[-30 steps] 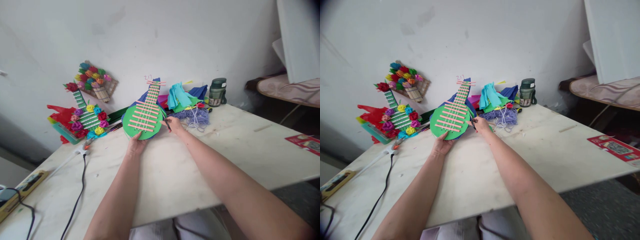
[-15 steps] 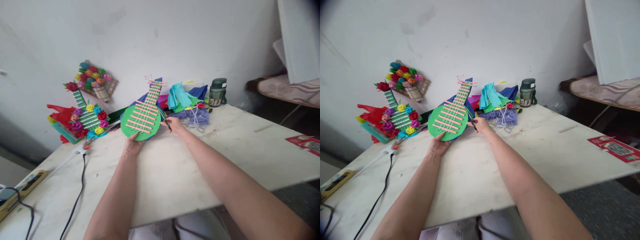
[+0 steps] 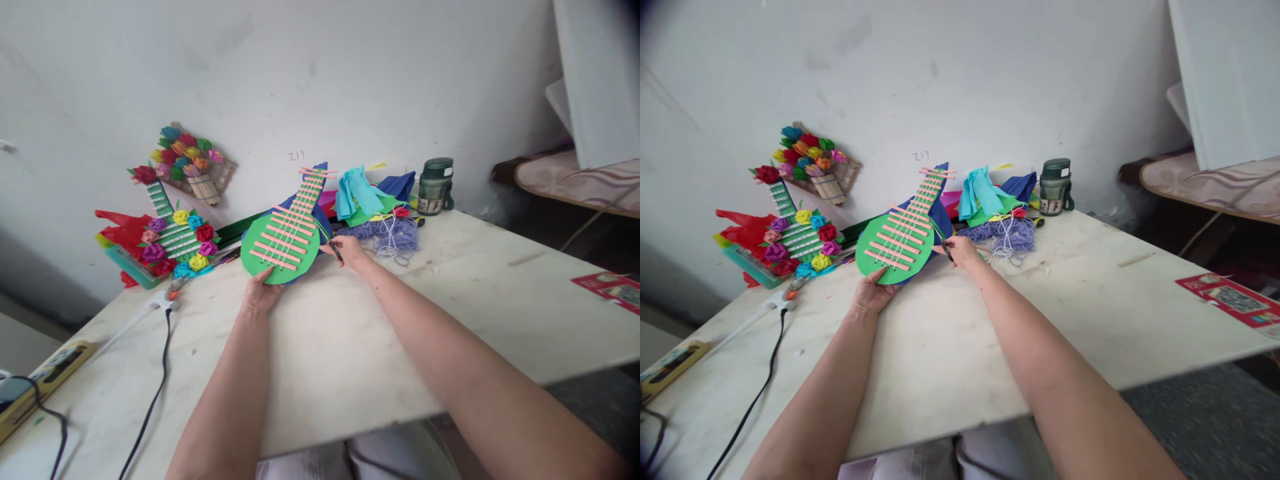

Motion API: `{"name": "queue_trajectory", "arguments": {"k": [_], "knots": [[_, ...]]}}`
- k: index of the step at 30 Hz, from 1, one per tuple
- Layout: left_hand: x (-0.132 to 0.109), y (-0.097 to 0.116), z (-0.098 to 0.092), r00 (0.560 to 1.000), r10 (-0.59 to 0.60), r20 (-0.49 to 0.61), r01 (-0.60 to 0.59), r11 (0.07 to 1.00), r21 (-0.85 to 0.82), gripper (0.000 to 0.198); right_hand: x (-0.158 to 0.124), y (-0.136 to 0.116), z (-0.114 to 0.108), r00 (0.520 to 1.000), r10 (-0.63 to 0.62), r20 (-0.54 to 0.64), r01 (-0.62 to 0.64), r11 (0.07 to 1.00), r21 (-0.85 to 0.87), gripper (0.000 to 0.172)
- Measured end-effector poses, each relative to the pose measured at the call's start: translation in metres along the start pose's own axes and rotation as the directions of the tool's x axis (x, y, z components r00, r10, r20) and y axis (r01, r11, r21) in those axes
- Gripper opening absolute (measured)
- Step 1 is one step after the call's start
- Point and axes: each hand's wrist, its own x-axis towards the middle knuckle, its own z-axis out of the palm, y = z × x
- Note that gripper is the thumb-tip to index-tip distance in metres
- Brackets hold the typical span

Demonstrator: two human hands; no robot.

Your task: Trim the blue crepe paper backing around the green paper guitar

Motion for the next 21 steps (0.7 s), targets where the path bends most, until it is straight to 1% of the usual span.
{"name": "queue_trajectory", "arguments": {"k": [3, 6, 13, 19, 21], "knots": [[-0.0002, 0.0013, -0.0015, 1.000, -0.011, 0.008, 0.011, 1.000, 0.006, 0.056, -0.0019, -0.0036, -0.0019, 0.998, 0.039, 0.044, -0.042, 0.997, 0.060, 0.037], [-0.0013, 0.0009, -0.0001, 1.000, -0.014, 0.005, 0.014, 1.000, 0.018, 0.056, -0.0039, -0.0078, -0.0044, 0.997, 0.050, 0.065, -0.056, 0.993, 0.100, 0.038], [-0.0012, 0.0014, -0.0006, 1.000, -0.013, -0.026, 0.013, 1.000, 0.006, 0.054, -0.0044, -0.0095, -0.0032, 1.000, 0.018, 0.011, -0.018, 1.000, -0.008, 0.039], [-0.0029, 0.0036, 0.0025, 0.998, -0.025, -0.063, 0.023, 0.999, -0.022, 0.056, -0.0036, -0.0057, -0.0007, 0.999, 0.011, 0.036, -0.011, 1.000, -0.007, 0.040], [-0.0038, 0.0041, 0.0038, 0.997, -0.037, -0.065, 0.034, 0.999, -0.041, 0.056, -0.0042, -0.0062, -0.0002, 1.000, 0.012, 0.021, -0.012, 1.000, -0.014, 0.040]]}}
